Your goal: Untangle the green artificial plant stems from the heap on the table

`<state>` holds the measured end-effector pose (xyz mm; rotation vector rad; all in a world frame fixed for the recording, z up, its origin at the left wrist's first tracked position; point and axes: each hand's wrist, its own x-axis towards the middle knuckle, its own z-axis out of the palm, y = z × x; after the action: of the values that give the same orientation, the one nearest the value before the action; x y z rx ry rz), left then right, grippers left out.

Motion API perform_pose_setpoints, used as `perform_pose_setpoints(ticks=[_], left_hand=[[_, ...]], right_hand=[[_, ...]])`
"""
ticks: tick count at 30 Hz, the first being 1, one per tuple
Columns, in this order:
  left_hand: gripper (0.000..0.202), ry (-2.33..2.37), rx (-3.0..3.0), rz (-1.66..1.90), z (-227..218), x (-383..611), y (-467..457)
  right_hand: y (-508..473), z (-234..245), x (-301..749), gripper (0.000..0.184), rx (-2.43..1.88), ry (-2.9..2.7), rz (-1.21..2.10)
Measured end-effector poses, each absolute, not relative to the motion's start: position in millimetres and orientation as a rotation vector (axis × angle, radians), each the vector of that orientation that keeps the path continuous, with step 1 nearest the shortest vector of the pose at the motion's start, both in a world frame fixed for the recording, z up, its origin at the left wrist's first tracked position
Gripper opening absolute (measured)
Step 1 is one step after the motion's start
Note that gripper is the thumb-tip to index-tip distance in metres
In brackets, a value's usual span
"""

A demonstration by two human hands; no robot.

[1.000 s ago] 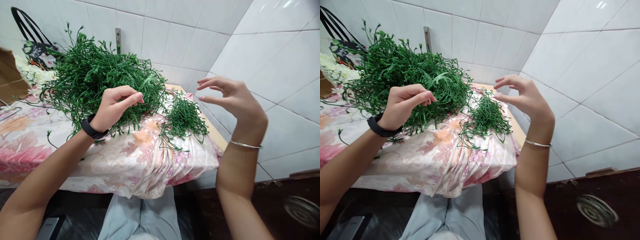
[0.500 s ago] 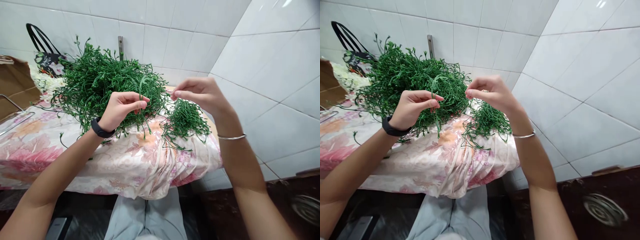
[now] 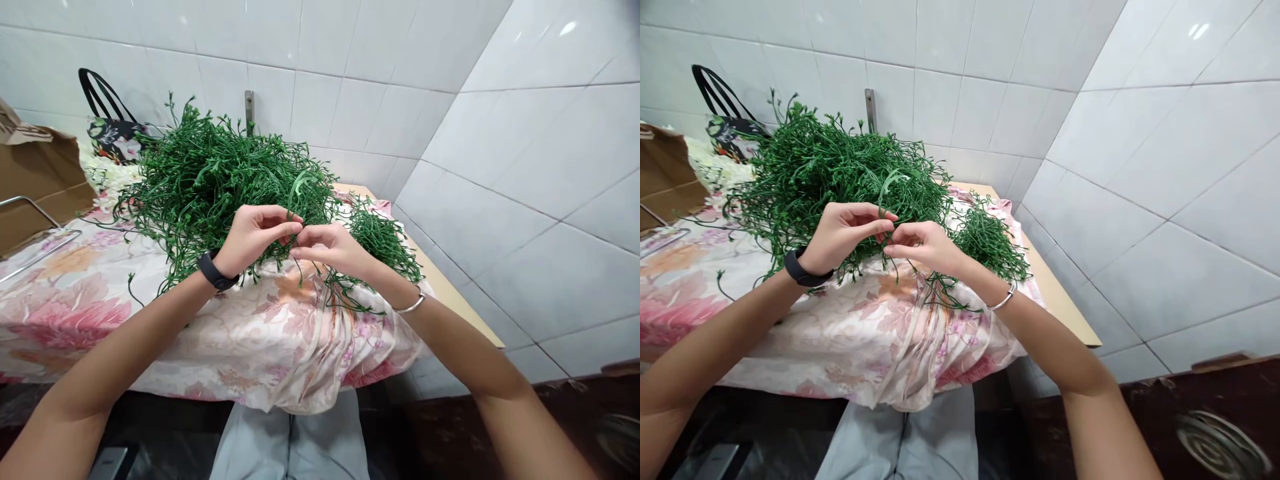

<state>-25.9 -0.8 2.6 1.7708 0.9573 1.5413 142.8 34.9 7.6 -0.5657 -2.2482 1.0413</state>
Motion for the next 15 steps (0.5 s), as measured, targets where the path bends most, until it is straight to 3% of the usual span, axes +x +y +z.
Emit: perform_pose_setpoints(ticks=[10, 15], left_hand=[[0.012, 0.864, 1.601, 1.659, 2.0, -19.8, -2.9], [0.019, 0.872, 1.556, 1.730, 1.9, -9.2, -4.3]], right_hand=[[39.8, 14.0, 152.8, 0.015, -0.374, -2.074, 1.160], [30.2, 16.0, 148.5, 0.017, -0.371, -2.181, 0.802]])
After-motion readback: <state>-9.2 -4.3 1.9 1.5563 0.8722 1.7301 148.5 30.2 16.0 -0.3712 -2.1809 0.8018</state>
